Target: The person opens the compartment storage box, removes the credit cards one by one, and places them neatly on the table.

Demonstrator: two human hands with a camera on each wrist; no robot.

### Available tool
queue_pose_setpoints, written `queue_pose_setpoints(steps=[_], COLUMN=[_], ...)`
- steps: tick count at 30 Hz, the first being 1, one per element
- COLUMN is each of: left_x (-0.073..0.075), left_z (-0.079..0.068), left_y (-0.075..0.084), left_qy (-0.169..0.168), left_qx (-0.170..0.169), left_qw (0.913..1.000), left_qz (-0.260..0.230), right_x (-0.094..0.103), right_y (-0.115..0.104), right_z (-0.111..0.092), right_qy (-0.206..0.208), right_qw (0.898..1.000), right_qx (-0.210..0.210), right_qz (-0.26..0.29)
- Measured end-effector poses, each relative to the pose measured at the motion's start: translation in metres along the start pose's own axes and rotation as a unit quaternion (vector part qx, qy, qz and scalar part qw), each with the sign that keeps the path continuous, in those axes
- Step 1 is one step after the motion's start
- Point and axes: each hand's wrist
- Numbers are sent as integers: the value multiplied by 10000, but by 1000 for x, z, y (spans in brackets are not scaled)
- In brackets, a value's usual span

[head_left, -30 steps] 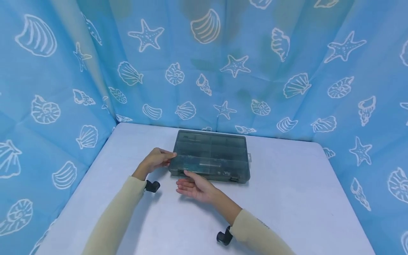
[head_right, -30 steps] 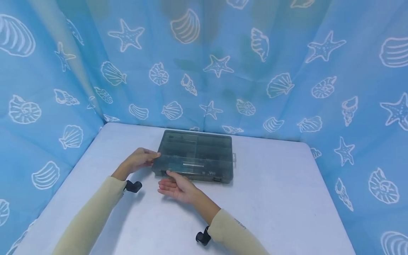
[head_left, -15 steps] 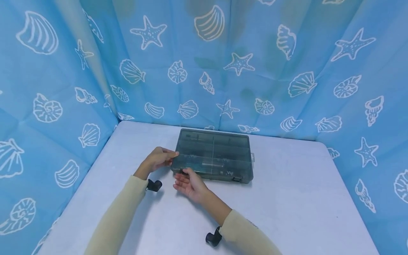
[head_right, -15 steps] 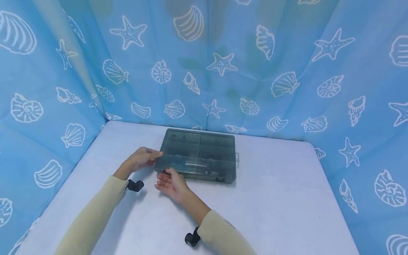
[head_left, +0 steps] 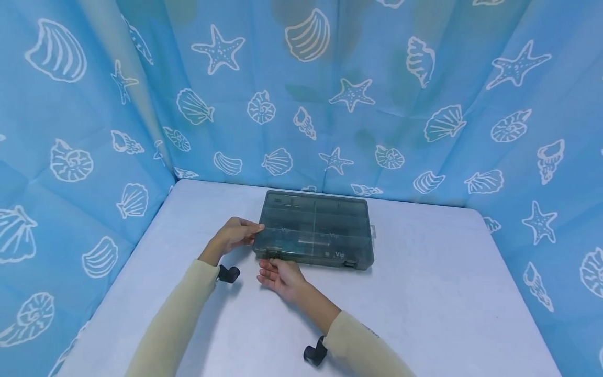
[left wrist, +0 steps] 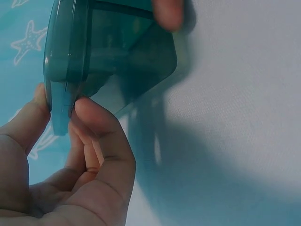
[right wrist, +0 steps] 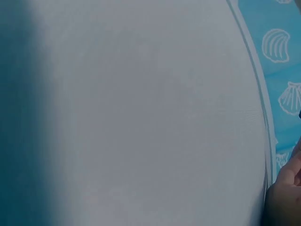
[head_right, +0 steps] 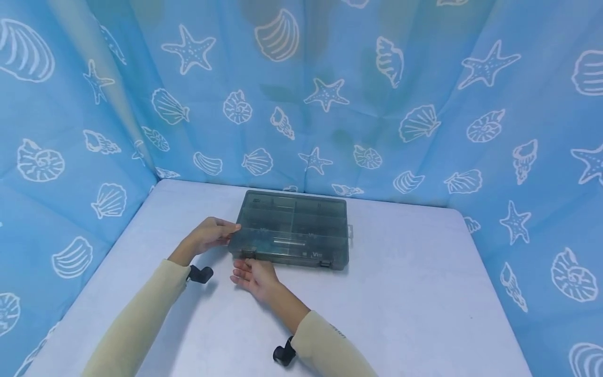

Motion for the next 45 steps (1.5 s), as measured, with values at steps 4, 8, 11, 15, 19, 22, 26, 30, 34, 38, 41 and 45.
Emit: queue_pose_setpoints(steps=[4, 8, 11, 15, 19, 22, 26, 30, 34, 38, 41, 45], left_x=[-1, -5, -8, -13, -21, -26, -29, -30, -28, -24, -17, -4], left_z=[4, 5, 4, -1, -10, -13, -17, -19, -21, -25, -28, -29], left_y=[0, -3, -6, -9, -12, -15, -15, -12, -10, -7, 5, 36], left_qy=[111, 86, 168, 610, 1289, 1802, 2141, 2222, 2203, 2151, 2158, 2111], left_qx=[-56, -109, -110, -382, -933, -1285, -1623, -1728, -1602, -1547, -1656, -1788], left_qw=[9999, 9999, 9997, 9972, 9859, 9726, 9605, 9569, 9605, 9635, 9621, 9601], left_qz=[9, 78, 131, 207, 513, 718, 728, 709, 569, 392, 188, -400], right_x=[0, 5, 13, 41, 89, 122, 144, 147, 142, 137, 127, 103], right_y=[-4, -17, -42, -90, -129, -142, -143, -137, -135, -138, -150, -183], right_z=[0, -15, -37, -65, -86, -96, -99, -95, -93, -101, -113, -122], right_qy=[68, -285, -739, -633, 780, 1535, 1720, 1711, 1831, 1851, 1864, 1747], right_qw=[9997, 9984, 9946, 9417, 7842, 7283, 7504, 7743, 7909, 8030, 8114, 8307], right_qx=[-162, -479, -150, 1655, 3286, 3355, 3025, 3090, 3095, 2970, 2960, 3099], right_qz=[173, 75, -715, -2861, -5205, -5775, -5619, -5250, -4951, -4823, -4682, -4283])
Point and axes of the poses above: each hand's wrist, its own z-axis towards the middle knuckle, its own x-axis out of the back of the hand, y = z × x, and after that the axes turned 10 degrees about z, right-handed
